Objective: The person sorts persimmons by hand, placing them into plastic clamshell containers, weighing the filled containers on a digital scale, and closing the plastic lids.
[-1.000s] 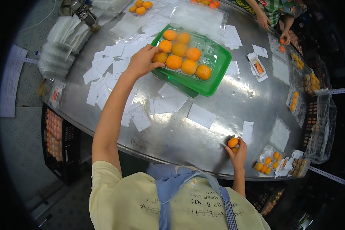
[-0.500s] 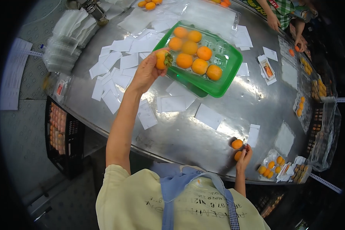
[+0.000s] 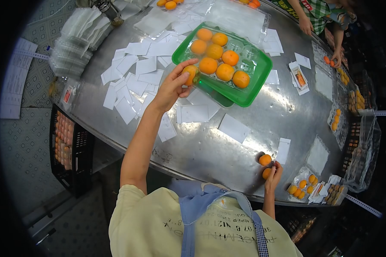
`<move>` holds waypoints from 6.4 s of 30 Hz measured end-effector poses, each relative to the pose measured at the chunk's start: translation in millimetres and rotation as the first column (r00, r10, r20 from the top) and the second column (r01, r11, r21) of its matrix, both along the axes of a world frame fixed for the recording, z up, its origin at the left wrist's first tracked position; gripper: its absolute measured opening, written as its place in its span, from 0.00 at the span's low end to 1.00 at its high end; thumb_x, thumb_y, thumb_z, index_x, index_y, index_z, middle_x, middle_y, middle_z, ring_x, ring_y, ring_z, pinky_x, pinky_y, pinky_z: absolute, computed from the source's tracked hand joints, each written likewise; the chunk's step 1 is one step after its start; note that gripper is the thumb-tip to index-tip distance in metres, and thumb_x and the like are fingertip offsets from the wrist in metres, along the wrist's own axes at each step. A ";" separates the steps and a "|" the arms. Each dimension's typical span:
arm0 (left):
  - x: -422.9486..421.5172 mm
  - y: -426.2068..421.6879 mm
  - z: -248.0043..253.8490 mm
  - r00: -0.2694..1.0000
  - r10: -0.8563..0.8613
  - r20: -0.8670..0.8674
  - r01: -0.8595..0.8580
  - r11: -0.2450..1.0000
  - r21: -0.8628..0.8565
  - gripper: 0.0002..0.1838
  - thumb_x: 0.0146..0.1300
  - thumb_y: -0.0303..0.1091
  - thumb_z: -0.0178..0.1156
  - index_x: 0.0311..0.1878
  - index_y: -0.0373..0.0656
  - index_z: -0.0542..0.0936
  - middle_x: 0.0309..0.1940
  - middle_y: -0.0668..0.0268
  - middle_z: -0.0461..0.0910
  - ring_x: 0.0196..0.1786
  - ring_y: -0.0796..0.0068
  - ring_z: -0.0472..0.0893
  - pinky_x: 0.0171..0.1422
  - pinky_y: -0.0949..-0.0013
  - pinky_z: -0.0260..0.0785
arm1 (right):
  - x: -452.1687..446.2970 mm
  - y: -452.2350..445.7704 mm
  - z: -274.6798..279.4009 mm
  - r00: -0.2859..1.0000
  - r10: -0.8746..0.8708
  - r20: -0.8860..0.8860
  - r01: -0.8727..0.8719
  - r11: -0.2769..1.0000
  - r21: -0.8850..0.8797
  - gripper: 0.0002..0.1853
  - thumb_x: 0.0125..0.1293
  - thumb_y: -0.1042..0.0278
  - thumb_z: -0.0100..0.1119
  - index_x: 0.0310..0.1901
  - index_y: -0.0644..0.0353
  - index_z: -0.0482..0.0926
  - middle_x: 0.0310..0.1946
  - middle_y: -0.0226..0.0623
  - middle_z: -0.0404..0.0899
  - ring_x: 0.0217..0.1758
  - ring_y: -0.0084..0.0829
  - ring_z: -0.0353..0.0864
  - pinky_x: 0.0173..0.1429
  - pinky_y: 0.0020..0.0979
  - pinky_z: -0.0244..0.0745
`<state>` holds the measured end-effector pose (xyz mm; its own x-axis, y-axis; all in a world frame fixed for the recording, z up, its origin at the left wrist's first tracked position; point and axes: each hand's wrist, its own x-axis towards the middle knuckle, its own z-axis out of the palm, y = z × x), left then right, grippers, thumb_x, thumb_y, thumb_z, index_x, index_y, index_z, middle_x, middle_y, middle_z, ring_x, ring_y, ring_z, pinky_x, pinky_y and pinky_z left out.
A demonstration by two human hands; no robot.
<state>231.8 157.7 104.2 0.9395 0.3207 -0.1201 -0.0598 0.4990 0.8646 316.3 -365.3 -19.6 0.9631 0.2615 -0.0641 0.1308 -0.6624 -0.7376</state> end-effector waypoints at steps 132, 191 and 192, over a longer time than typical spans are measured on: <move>91.5 -502.4 -4.5 0.719 -0.548 -0.428 0.394 0.828 -0.398 0.16 0.71 0.44 0.52 0.53 0.42 0.73 0.49 0.62 0.75 0.49 0.67 0.79 0.52 0.67 0.79 | 15.6 -118.1 80.7 0.984 -0.084 -0.157 0.171 0.690 0.703 0.13 0.69 0.66 0.49 0.49 0.61 0.78 0.46 0.37 0.69 0.51 0.28 0.71 0.55 0.27 0.69; 57.4 -497.6 -18.3 0.930 -0.336 -0.150 0.320 0.539 0.779 0.32 0.47 0.28 0.69 0.60 0.48 0.73 0.46 0.58 0.77 0.43 0.55 0.80 0.46 0.64 0.74 | -1.7 -137.5 92.2 0.957 0.131 -0.259 0.056 0.792 0.608 0.27 0.55 0.67 0.69 0.53 0.63 0.66 0.45 0.39 0.76 0.45 0.27 0.78 0.50 0.29 0.74; 56.5 -498.1 -13.2 0.942 -0.303 -0.142 0.292 0.537 0.791 0.32 0.48 0.28 0.69 0.61 0.49 0.74 0.46 0.57 0.77 0.43 0.54 0.80 0.45 0.64 0.74 | -0.4 -132.4 93.6 0.971 0.104 -0.215 0.042 0.811 0.583 0.24 0.57 0.66 0.67 0.51 0.63 0.68 0.42 0.40 0.76 0.42 0.27 0.78 0.47 0.29 0.74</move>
